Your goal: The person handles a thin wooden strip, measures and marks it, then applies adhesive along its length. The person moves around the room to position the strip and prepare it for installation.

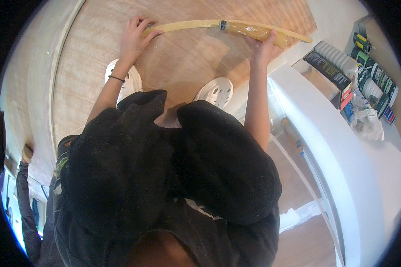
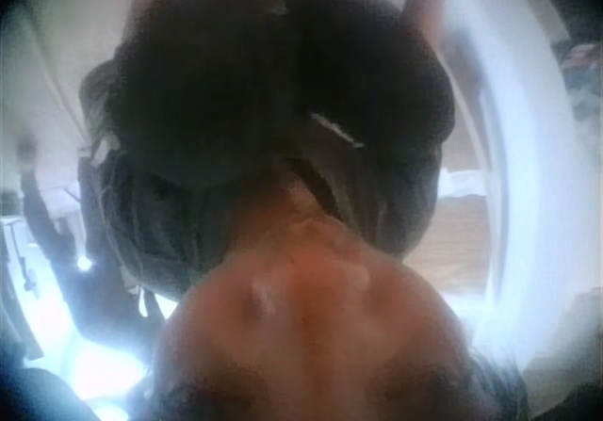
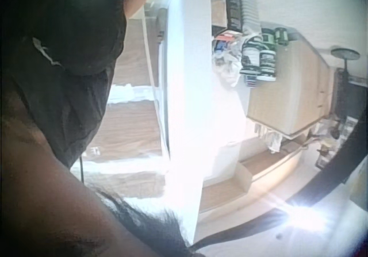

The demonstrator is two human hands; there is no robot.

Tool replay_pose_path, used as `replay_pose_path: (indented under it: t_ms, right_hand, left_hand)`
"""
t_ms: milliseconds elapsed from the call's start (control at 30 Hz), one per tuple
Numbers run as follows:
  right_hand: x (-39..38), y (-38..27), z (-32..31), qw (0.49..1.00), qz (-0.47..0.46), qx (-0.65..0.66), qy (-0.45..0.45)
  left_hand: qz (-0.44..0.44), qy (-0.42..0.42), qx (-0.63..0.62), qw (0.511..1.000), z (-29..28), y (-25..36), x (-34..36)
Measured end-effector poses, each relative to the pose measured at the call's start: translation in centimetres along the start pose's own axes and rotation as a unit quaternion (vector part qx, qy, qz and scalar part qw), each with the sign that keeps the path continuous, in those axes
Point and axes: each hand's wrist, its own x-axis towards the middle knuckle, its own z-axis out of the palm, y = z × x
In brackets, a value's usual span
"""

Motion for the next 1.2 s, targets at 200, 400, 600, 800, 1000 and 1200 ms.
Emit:
replay_pose_path:
  t_ms: [200,400,600,800,1000,1200]
  right_hand:
    - [0.2,0.7,-0.3,0.999,-0.041,-0.003,-0.005]
    - [0.7,1.2,-1.0,0.999,-0.039,-0.008,-0.004]
    - [0.5,1.2,-0.7,0.998,-0.063,-0.006,0.010]
    - [-1.4,0.7,1.1,0.969,-0.209,-0.123,0.036]
    - [-4.3,0.5,3.6,0.879,-0.363,-0.304,-0.055]
    - [-4.5,0.0,3.8,0.758,-0.462,-0.459,-0.025]
  left_hand:
    - [0.020,0.021,-0.002,1.000,0.3,-0.3,-0.3]
    - [0.006,0.000,0.009,1.000,0.2,-0.3,-0.2]
    - [0.009,0.006,0.006,1.000,0.2,-0.2,-0.2]
    - [0.019,0.014,0.015,1.000,0.4,-0.2,-0.1]
    - [0.012,-0.013,0.001,1.000,0.2,-0.1,0.1]
    - [0.024,-0.008,0.006,1.000,0.5,-0.5,0.2]
